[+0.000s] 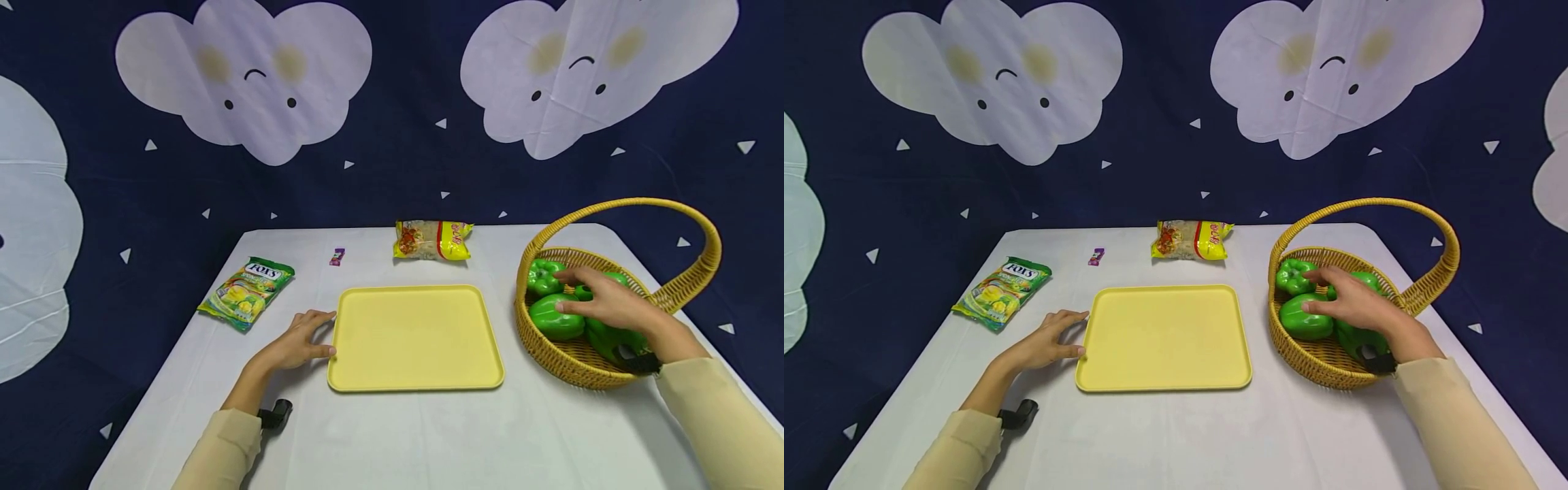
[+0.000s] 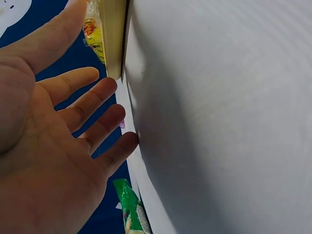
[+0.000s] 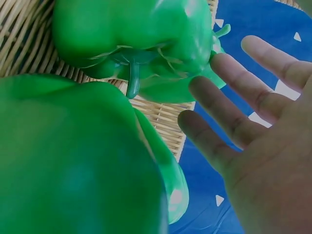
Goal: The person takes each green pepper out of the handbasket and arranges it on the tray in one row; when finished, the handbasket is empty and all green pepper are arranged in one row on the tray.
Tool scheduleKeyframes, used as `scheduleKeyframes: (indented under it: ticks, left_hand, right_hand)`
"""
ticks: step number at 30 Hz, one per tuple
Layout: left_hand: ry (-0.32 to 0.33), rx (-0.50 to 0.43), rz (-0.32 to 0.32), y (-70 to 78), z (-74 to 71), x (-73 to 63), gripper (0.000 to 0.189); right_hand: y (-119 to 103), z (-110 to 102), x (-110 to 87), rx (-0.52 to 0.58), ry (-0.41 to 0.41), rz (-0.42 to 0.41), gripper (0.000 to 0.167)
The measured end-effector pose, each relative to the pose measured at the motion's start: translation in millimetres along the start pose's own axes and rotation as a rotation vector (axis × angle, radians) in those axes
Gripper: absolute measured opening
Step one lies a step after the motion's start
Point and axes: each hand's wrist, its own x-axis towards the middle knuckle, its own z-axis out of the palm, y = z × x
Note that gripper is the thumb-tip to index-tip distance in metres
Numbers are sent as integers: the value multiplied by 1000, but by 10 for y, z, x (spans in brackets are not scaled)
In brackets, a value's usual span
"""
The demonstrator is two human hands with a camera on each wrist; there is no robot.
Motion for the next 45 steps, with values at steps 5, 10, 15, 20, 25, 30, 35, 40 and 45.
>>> scheduleKeyframes:
  ticks: [5, 10, 15, 20, 25, 30, 35, 40, 45]
  left_hand:
    - [-6, -6, 0, 2, -2, 11, 77]
    - [-7, -8, 11, -14, 10, 16, 77]
    - [-19, 4, 9, -16, 17, 18, 79]
    - [-28, 15, 4, -12, 22, 19, 79]
    - [-27, 27, 10, -9, 24, 22, 79]
    - [-23, 32, 17, -11, 27, 26, 80]
    - [-22, 28, 11, -16, 33, 27, 80]
    - [-31, 31, 7, -7, 39, 30, 80]
    - [-34, 27, -11, 9, 27, 35, 80]
  right_hand:
    - [41, 17, -11, -4, -31, -1, 57]
    - [74, 36, -17, -7, -71, 3, 60]
    - [100, 41, -15, 12, -98, 4, 62]
    - [103, 41, -19, -8, -157, 32, 64]
    - [100, 51, -20, -2, -197, 68, 67]
    - [117, 65, -20, 16, -217, 78, 70]
    - [136, 86, -27, 17, -289, 68, 77]
    - [139, 107, -28, -4, -331, 69, 83]
    - [137, 104, -25, -6, -340, 66, 85]
